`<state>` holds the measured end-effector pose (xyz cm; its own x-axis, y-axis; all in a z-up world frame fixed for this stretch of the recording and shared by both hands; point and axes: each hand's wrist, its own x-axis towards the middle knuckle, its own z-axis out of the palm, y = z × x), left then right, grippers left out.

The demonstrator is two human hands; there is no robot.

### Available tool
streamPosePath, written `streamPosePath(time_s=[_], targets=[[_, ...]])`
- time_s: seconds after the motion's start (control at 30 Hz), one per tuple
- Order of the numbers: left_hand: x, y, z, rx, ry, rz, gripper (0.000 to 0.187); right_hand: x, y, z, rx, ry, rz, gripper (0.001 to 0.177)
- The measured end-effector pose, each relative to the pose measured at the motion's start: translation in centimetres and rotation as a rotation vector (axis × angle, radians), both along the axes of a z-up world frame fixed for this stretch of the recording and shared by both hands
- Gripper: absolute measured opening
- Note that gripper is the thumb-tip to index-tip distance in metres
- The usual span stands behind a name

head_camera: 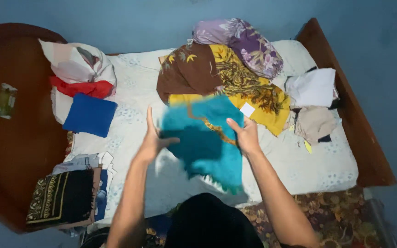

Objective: Organize and sort various items of clothing from a bed into a wooden wardrobe.

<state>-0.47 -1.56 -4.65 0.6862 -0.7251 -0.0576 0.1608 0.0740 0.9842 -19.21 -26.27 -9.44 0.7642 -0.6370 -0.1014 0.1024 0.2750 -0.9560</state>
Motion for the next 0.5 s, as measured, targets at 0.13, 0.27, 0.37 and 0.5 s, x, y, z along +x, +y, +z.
streamPosePath(time_s=[0.13,0.27,0.37,0.5], targets=[[-0.7,0.9,-3.7,0.143,0.029,0.071,0.102,-1.3,-0.2,3.2,-0.180,0.059,0.090,0.035],[-1.2,2.3,-2.2,0.153,-0.340,0.094,0.073,-1.6,1.3,6.8,-0.325,0.230,0.280,0.063],[-1.7,2.9,-2.4,0.320,-0.569,0.159,0.075,-0.8,1.5,5.6,-0.489,0.166,0.250,0.056],[-2.4,4.2,-1.6,0.416,-0.615,0.253,0.065,-0.1,1.8,5.6,-0.632,0.285,0.205,0.038]])
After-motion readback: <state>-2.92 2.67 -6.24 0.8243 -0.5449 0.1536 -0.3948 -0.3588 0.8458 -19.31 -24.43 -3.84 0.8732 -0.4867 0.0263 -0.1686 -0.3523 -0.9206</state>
